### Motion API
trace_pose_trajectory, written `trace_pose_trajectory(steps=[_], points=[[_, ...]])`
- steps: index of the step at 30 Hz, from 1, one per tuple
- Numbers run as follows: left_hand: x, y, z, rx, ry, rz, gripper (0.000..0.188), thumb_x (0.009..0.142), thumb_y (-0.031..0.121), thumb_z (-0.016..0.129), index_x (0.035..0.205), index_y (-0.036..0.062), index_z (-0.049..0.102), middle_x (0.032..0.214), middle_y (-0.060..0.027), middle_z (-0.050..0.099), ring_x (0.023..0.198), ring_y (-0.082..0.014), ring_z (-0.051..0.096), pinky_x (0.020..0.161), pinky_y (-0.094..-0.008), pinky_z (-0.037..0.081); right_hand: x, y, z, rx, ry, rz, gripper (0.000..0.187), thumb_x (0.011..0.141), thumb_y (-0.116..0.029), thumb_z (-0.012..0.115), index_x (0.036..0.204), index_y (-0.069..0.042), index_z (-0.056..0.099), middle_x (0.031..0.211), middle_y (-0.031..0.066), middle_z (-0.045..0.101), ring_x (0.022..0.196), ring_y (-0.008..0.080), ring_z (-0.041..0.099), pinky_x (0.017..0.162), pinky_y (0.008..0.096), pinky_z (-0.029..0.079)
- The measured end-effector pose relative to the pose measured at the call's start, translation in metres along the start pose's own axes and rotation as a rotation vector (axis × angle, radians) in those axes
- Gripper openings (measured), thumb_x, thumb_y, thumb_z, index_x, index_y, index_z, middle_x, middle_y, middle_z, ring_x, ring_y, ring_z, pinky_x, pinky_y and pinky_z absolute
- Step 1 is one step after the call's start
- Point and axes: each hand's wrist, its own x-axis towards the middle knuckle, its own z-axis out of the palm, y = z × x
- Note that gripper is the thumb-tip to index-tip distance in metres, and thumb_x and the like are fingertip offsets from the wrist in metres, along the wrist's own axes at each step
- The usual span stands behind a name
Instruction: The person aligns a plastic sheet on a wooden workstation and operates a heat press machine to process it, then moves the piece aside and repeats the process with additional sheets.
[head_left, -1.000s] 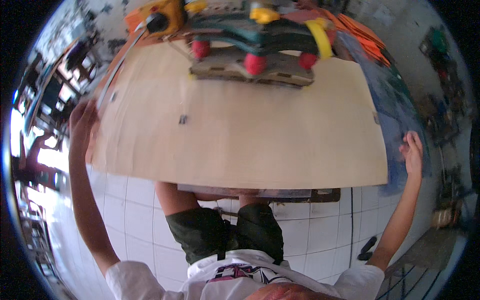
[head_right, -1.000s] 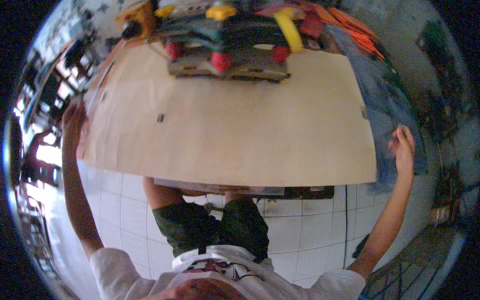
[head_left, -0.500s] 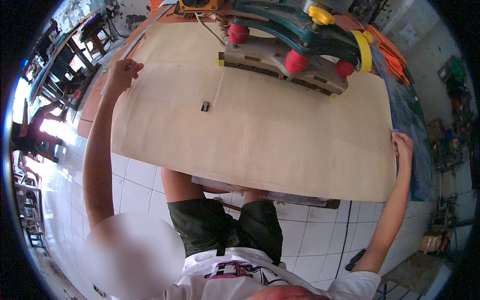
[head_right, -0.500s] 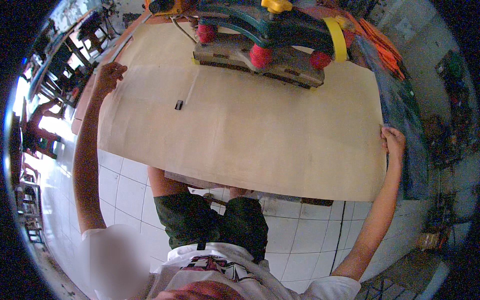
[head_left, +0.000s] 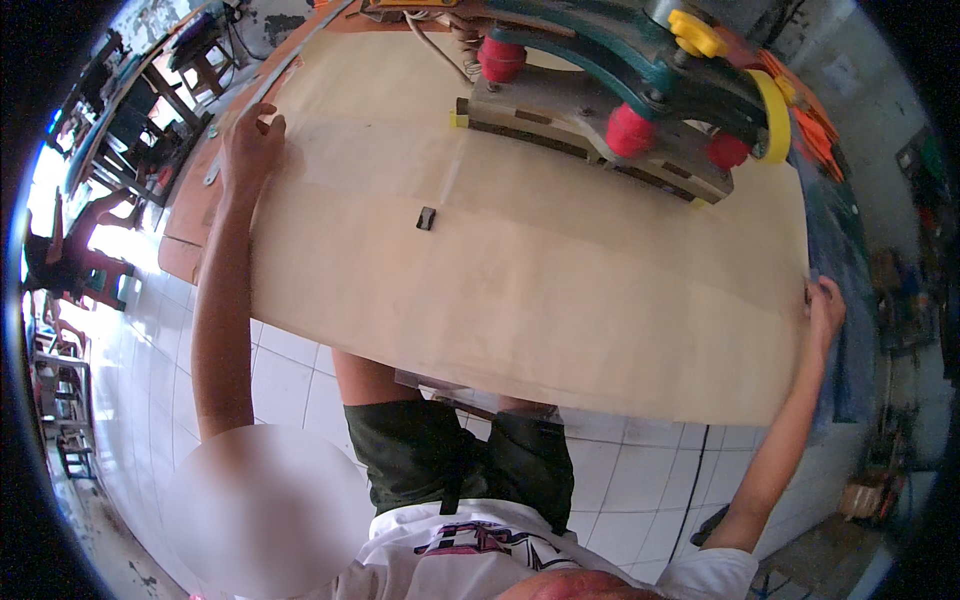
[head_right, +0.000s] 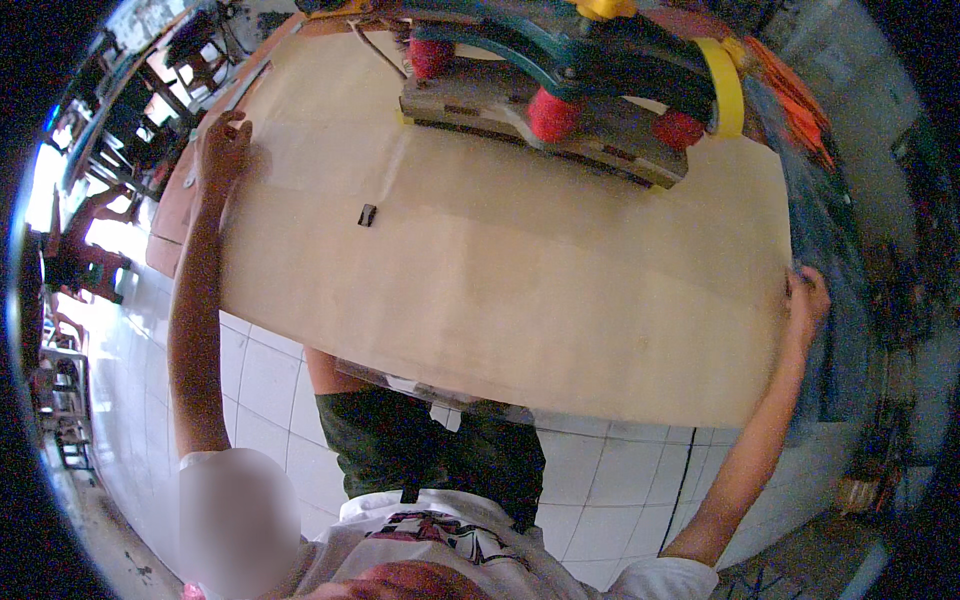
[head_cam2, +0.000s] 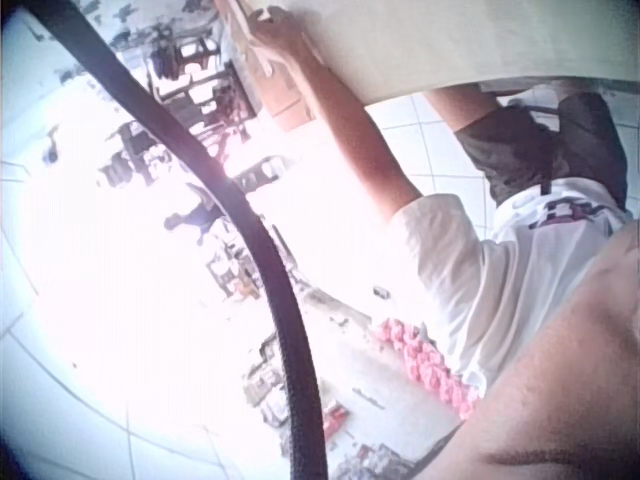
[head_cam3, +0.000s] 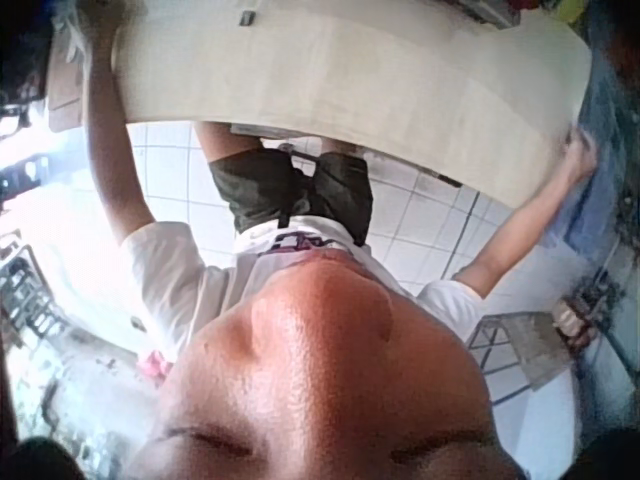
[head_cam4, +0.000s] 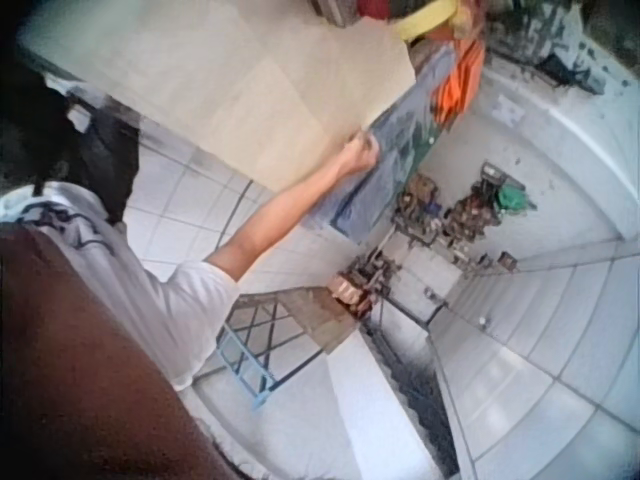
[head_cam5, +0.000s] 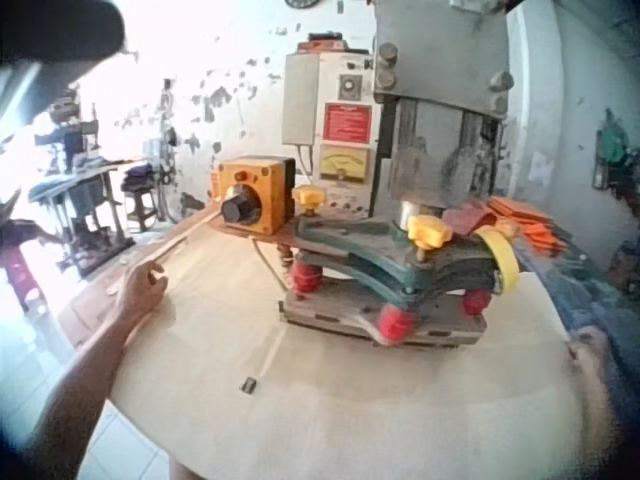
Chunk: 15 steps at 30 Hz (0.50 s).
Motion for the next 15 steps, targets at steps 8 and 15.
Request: trace_pose_trajectory(steps=[8, 15], points=[[-0.005, -0.005, -0.008, -0.028, 0.128, 0.108, 0.035, 0.077, 0.012, 0.059, 0.111, 0.0063, 0.067, 0.075, -0.0099, 0.067, 0.07, -0.0229, 0.066, 0.069, -0.0366, 0.051, -0.003, -0.002, -0.016, 0.062, -0.039, 0.137, 0.038, 0.076, -0.011, 0.064, 0.114, -0.005, 0.063, 0.104, 0.0106, 0.064, 0.079, 0.0216, 0.061, 0.06, 0.0315, 0.053], [-0.008, -0.004, -0.006, -0.15, 0.02, -0.061, 0.037, 0.078, 0.006, 0.056, 0.114, 0.0044, 0.063, 0.072, -0.0115, 0.066, 0.066, -0.021, 0.065, 0.065, -0.0364, 0.05, 0.001, 0.013, -0.014, 0.058, -0.058, 0.069, 0.041, 0.078, -0.007, 0.063, 0.118, -0.004, 0.061, 0.094, 0.0083, 0.066, 0.075, 0.0144, 0.06, 0.059, 0.0266, 0.048]])
